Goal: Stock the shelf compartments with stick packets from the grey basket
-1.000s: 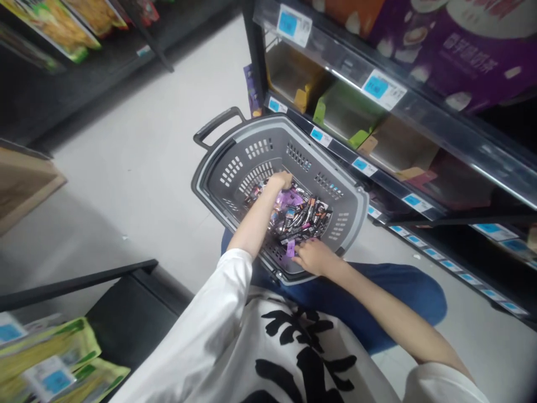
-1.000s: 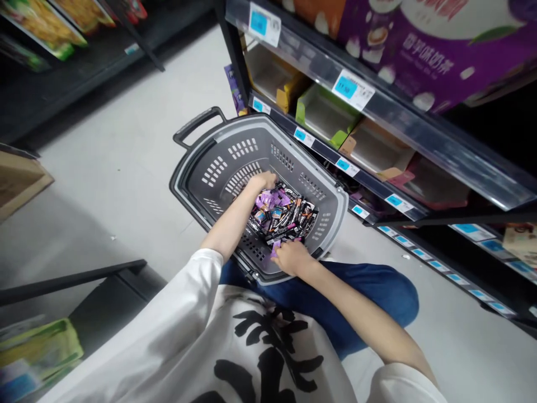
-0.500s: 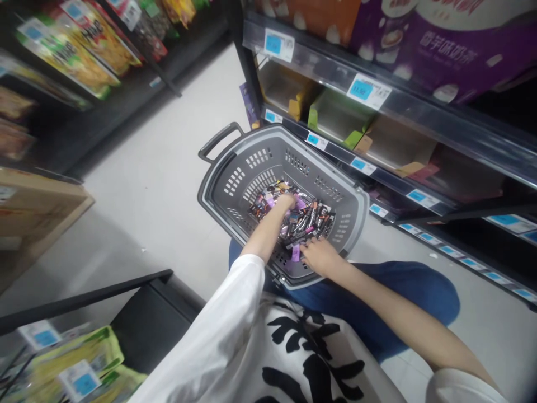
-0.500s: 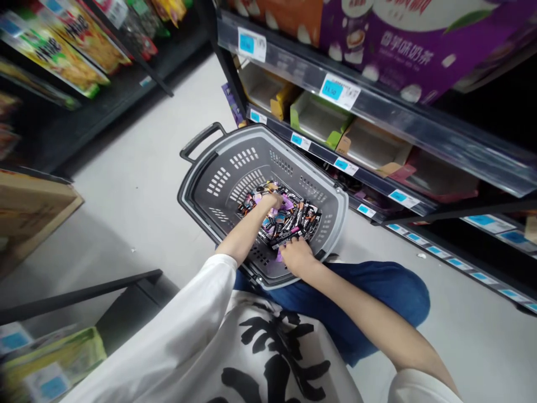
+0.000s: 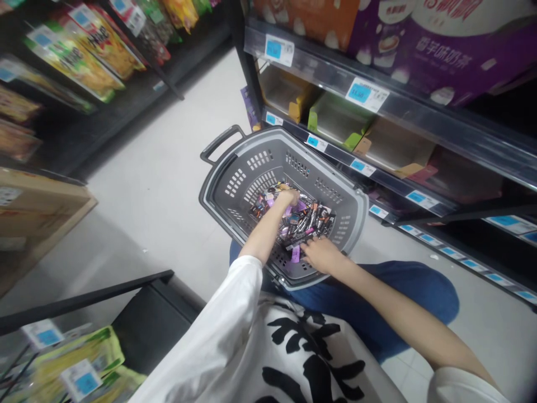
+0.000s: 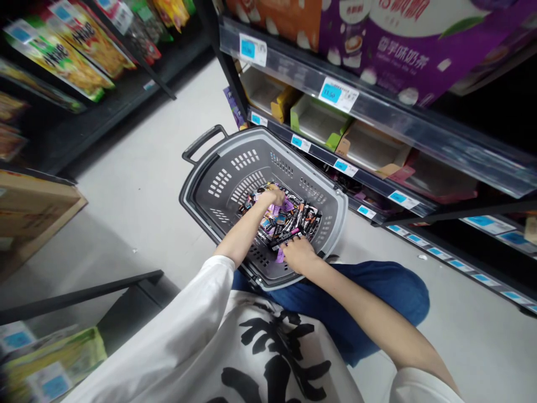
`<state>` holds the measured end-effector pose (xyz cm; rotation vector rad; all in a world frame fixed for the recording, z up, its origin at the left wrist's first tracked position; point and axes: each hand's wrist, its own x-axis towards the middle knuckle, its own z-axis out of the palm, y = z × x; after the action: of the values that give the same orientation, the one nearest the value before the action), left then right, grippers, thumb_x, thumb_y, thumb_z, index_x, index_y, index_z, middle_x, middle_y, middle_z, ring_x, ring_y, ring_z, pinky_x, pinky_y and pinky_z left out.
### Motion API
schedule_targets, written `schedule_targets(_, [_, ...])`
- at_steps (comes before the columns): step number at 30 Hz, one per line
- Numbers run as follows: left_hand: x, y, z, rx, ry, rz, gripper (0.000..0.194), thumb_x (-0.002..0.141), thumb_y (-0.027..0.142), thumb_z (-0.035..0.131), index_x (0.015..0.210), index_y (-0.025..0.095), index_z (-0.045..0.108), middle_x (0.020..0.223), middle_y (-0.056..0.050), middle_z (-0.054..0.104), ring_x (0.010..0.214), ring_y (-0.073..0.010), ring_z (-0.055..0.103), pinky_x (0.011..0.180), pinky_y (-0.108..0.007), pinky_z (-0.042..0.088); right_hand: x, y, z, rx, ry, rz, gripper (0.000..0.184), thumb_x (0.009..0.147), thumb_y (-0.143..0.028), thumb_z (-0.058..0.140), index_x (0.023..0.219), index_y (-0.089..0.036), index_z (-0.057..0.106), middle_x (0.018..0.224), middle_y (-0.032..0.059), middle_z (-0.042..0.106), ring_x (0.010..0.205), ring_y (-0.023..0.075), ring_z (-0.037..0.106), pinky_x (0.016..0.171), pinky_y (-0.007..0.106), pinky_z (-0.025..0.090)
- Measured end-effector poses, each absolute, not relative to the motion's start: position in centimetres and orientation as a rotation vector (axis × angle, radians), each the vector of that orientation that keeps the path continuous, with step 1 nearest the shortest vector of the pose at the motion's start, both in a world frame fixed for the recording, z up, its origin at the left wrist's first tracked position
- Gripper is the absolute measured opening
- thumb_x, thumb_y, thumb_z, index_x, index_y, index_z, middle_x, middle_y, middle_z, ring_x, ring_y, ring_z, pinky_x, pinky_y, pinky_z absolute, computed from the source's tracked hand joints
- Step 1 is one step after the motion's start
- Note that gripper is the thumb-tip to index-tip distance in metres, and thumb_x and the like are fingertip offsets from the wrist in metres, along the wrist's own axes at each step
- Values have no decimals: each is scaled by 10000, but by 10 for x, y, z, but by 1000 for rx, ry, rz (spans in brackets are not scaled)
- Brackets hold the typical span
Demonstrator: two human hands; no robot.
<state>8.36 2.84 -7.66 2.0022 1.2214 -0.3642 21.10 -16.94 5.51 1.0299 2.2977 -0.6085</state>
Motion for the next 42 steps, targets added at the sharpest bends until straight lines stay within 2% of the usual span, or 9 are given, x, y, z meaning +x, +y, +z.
schedule_targets(3, [82, 41, -57, 2040, 1208, -333, 95, 749, 86, 757, 842, 91, 776, 900, -114, 771, 869, -218, 724, 841, -312, 556, 217, -161, 56, 1069, 2310, -622, 392, 1011, -332, 517, 1314, -108, 625, 1245, 185, 705, 1196, 340, 648, 977, 454, 506])
schedule_targets(5, [81, 44, -40, 2092, 1164, -230, 151, 750, 57, 696, 832, 130, 800, 936, -84, 789, 881, -189, 726, 844, -267, 538, 224, -152, 60, 1114, 2315, -632, 402, 1012, -345, 518, 1324, -111, 616, 1234, 182, 710, 1180, 334, 659, 959, 437, 518])
schedule_targets(10, [82, 29, 0, 2021, 923, 535, 64, 748, 208, 768, 759, 167, 817, 917, -69, 779, 818, -167, 708, 836, -291, 552, 248, -122, 75, 1500, 2266, -544, 424, 1008, -357, 535, 1283, -41, 604, 1189, 231, 705, 1158, 356, 658, 875, 402, 539])
schedule_targets(13, [86, 16, 14, 1740, 810, 831, 144, 692, 310, 860, 730, 179, 813, 871, -77, 757, 801, -177, 697, 787, -312, 563, 259, -108, 82, 1825, 2279, -427, 481, 1009, -381, 547, 1303, -1, 554, 1202, 256, 685, 1151, 352, 651, 842, 375, 524])
schedule_targets(19, [106, 4, 26, 1064, 663, 1215, 246, 535, 303, 969, 614, 211, 756, 787, -19, 710, 715, -137, 660, 645, -266, 540, 266, -95, 90, 2156, 2360, -807, 345, 1055, -404, 445, 1018, -163, 689, 949, 101, 758, 893, 222, 710, 754, 274, 446])
schedule_targets(23, [110, -1, 34, 907, 615, 1158, 318, 559, 273, 973, 806, 263, 773, 915, 7, 730, 751, -126, 679, 680, -253, 569, 270, -89, 89, 2346, 2448, -1299, 358, 1002, -410, 542, 788, -165, 693, 723, 20, 717, 677, 146, 652, 684, 239, 422])
schedule_targets(30, [107, -6, 30, 1123, 654, 791, 310, 628, 239, 923, 888, 228, 755, 868, 3, 748, 813, -169, 716, 730, -251, 595, 275, -78, 82, 2432, 2081, -2519, 542, 761, -675, 735, 762, -134, 705, 713, 37, 714, 654, 142, 653, 603, 232, 500])
schedule_targets(37, [112, -13, 35, 1153, 687, 691, 473, 611, 258, 936, 1025, 169, 726, 967, -64, 768, 877, -189, 734, 816, -301, 592, 272, -76, 85, 2654, 1775, -2686, 678, 687, -841, 662, 618, -169, 605, 601, 6, 617, 567, 123, 589, 562, 242, 496])
schedule_targets(42, [123, -18, 39, 1109, 677, 757, 554, 610, 284, 933, 1093, 157, 692, 861, -29, 741, 776, -138, 696, 756, -251, 553, 276, -76, 83, 2737, 1938, -2684, 662, 701, -827, 672, 584, -179, 606, 613, 7, 623, 600, 132, 566, 646, 273, 498])
